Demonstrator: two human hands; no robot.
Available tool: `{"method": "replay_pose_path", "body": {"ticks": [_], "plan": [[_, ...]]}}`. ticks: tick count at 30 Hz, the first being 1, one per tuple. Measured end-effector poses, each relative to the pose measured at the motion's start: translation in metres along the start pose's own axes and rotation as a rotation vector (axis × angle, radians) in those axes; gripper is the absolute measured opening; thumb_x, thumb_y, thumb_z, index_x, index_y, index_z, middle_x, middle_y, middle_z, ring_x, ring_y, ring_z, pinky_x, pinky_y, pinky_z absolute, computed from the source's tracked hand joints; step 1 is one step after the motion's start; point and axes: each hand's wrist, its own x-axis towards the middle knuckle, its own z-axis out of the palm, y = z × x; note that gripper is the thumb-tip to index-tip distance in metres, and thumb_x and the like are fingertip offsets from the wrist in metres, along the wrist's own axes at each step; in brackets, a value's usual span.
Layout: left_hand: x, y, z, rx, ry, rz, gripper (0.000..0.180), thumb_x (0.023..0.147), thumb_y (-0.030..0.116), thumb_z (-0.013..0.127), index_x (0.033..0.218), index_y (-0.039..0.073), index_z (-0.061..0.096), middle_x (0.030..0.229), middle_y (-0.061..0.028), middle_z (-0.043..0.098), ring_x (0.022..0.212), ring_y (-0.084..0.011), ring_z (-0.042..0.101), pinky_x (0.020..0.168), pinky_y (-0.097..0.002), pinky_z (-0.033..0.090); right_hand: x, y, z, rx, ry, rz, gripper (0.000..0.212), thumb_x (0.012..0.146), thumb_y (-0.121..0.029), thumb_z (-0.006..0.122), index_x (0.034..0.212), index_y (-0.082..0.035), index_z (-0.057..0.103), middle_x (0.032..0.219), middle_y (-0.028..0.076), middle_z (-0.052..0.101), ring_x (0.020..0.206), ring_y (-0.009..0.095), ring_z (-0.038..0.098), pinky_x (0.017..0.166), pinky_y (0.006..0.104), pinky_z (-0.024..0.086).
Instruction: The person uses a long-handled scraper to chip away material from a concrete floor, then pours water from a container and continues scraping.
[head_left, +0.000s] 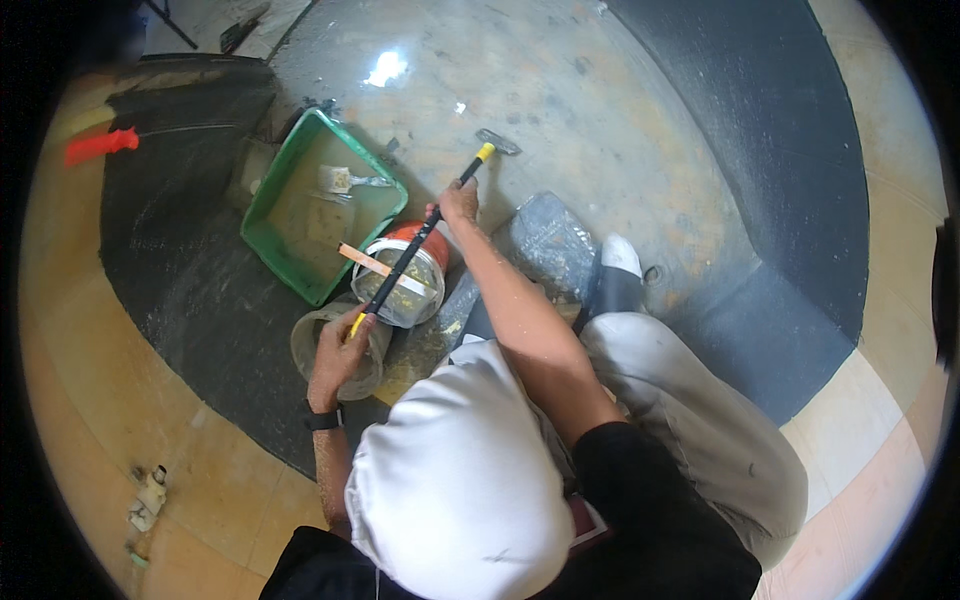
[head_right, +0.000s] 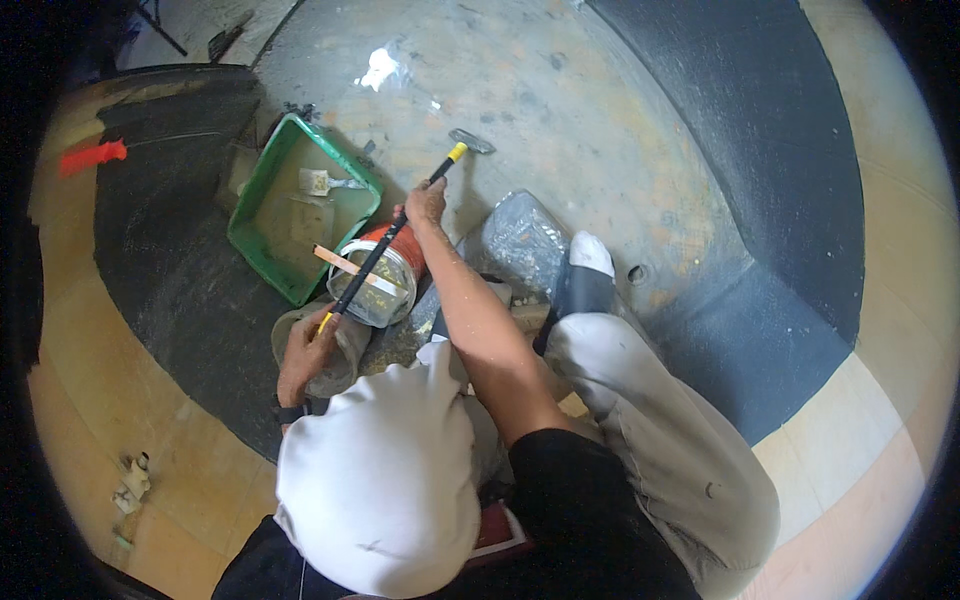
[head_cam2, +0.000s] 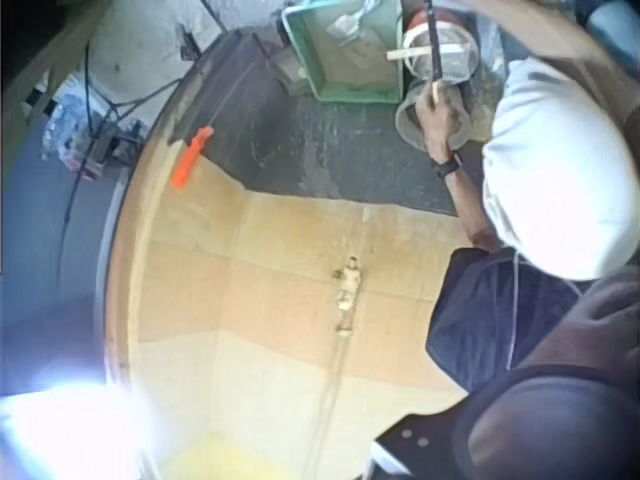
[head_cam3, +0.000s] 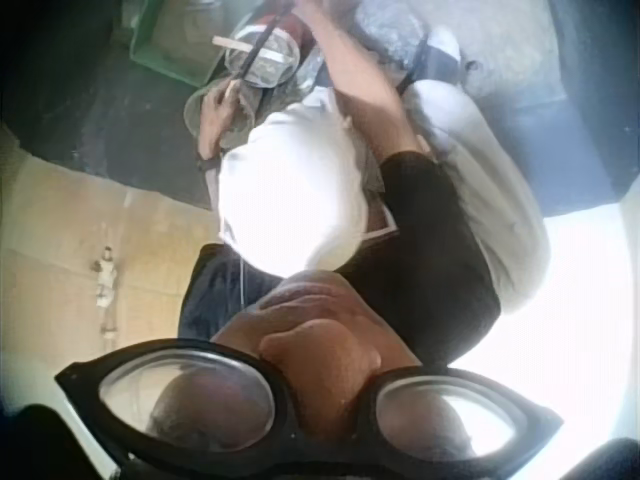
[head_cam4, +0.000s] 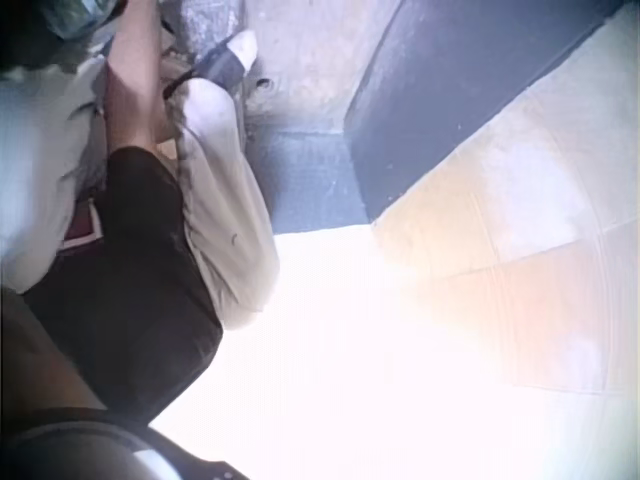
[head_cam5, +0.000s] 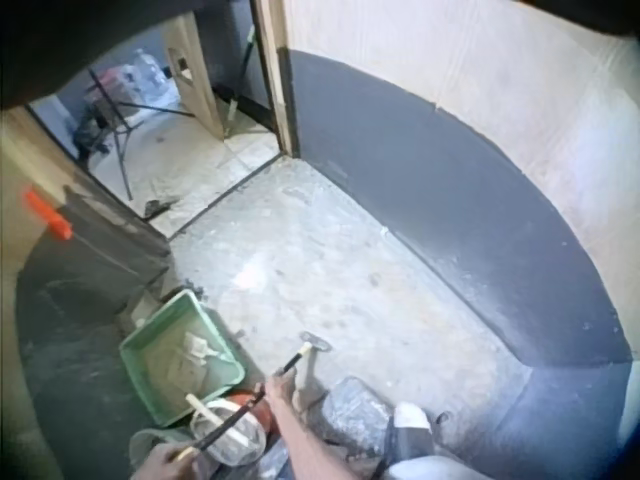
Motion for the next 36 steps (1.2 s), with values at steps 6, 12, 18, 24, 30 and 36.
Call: {"method": "replay_pose_path", "body": {"ticks": [6, 12, 18, 24, 30, 36], "plan": [[0.003, -0.003, 0.003, -0.069, 0.012, -0.090, 0.048, 0.099, 0.035, 0.065, 0.131, -0.001, 0.063, 0.073, 0.0041, 0.051, 0.066, -0.0063, 0.045, 0.059, -0.0251, 0.039, -0.009, -0.004, 0.008, -0.136, 0.067, -0.106, 0.033, 0.105, -0.015, 0.040, 0.131, 0.002, 0.031, 0.078, 0.024, 0.065, 0.048, 0.032, 0.067, 0.040, 0.0413, 0.057], [0.010, 0.017, 0.030, -0.104, 0.036, -0.083, 0.048, 0.099, 0.034, 0.066, 0.131, -0.001, 0.064, 0.074, 0.0024, 0.054, 0.066, -0.0065, 0.047, 0.059, -0.0252, 0.040, 0.014, -0.028, -0.019, -0.126, 0.035, -0.115, 0.038, 0.104, -0.013, 0.039, 0.136, 0.007, 0.030, 0.081, 0.026, 0.065, 0.046, 0.032, 0.066, 0.038, 0.0414, 0.057], [0.012, 0.007, 0.031, -0.089, 0.068, -0.063, 0.047, 0.098, 0.031, 0.067, 0.129, -0.005, 0.063, 0.077, 0.0004, 0.057, 0.068, -0.0074, 0.048, 0.061, -0.0265, 0.044, 0.005, -0.026, -0.005, -0.146, 0.094, -0.133, 0.047, 0.104, -0.013, 0.038, 0.145, 0.007, 0.025, 0.081, 0.025, 0.064, 0.043, 0.029, 0.063, 0.036, 0.0418, 0.056], [0.022, 0.034, 0.011, 0.042, 0.075, -0.003, 0.048, 0.098, 0.035, 0.067, 0.130, 0.001, 0.065, 0.077, 0.0031, 0.055, 0.068, -0.0078, 0.047, 0.062, -0.0265, 0.041, 0.011, -0.042, 0.000, -0.097, 0.159, -0.112, 0.031, 0.103, -0.012, 0.040, 0.126, 0.010, 0.040, 0.081, 0.024, 0.064, 0.044, 0.030, 0.063, 0.038, 0.0415, 0.058], [0.071, 0.023, 0.024, 0.092, 0.075, 0.163, 0.048, 0.096, 0.037, 0.067, 0.126, -0.001, 0.067, 0.098, -0.0153, 0.074, 0.090, -0.0167, 0.066, 0.084, -0.0328, 0.051, 0.048, -0.070, -0.011, -0.184, 0.282, -0.239, 0.030, 0.100, -0.010, 0.044, 0.121, 0.011, 0.043, 0.082, 0.026, 0.065, 0.048, 0.037, 0.066, 0.042, 0.0424, 0.060], [0.092, 0.036, 0.096, 0.024, 0.124, 0.372, 0.043, 0.098, 0.034, 0.065, 0.123, -0.001, 0.067, 0.073, -0.0068, 0.064, 0.071, -0.0117, 0.058, 0.066, -0.0332, 0.049, 0.089, -0.119, -0.062, -0.141, 0.139, -0.071, 0.025, 0.095, -0.011, 0.052, 0.107, 0.010, 0.054, 0.087, 0.028, 0.068, 0.068, 0.041, 0.071, 0.058, 0.0443, 0.062]]}}
